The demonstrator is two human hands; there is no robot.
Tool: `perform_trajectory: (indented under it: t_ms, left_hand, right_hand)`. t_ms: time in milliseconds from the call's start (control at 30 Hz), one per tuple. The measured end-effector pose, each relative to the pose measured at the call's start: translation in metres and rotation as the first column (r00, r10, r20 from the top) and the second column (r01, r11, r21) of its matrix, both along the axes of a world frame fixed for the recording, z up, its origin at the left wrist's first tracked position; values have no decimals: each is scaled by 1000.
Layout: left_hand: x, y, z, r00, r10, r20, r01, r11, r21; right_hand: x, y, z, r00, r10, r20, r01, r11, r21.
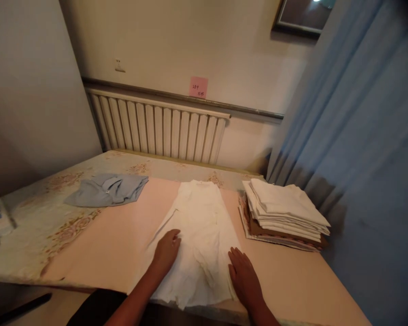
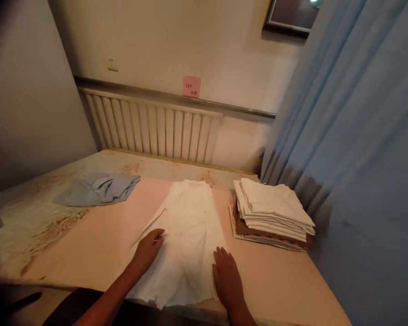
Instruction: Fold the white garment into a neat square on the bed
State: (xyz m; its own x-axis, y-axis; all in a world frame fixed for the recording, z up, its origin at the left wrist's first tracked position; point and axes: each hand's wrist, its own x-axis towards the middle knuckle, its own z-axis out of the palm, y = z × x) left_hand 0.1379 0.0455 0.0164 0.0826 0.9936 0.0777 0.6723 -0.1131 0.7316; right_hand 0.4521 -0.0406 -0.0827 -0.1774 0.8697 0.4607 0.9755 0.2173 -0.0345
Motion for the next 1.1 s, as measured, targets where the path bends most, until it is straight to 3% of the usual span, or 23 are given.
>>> perform_trajectory:
  t_ms: [133,267,367,533,667,867,967,1100]
  left_hand:
    - [-58,-4,-21,945,163,-283,-136,984,113]
    - [-95,-19,-30,881,145,-451,-188,981,-52]
    - [-101,-24,-30,912,100,-398,-185,966,-180]
    - [-89,-26,-21,958,127,-256,-190,951,-242]
    - [-70,-30,-4,984,139,-109,-161,958,-237]
    - [-33,-35,20,998,61,11,-57,973,-223]
    - [-17,-34,21,1000,-12,28,18,976,-215]
    - [-1,-31,8,991,-135,-19,127,966,-224]
  right_hand:
    - [-2,-1,3,1000,-8,-9,8,999,-31]
    - [-3,-2,6,999,-18,-30,17,998,-54]
    - [-4,-3,7,999,-13,-48,11,999,-40]
    - [-6,-4,9,999,-26,-46,24,999,-38]
    - [-6,-5,9,999,-22,-43,21,999,-37]
    - [-6,-4,9,999,-27,-36,26,999,-40]
    - [-5,-4,9,999,-34,-22,33,998,-49]
    - [-5,-4,8,999,-28,-34,27,999,-46]
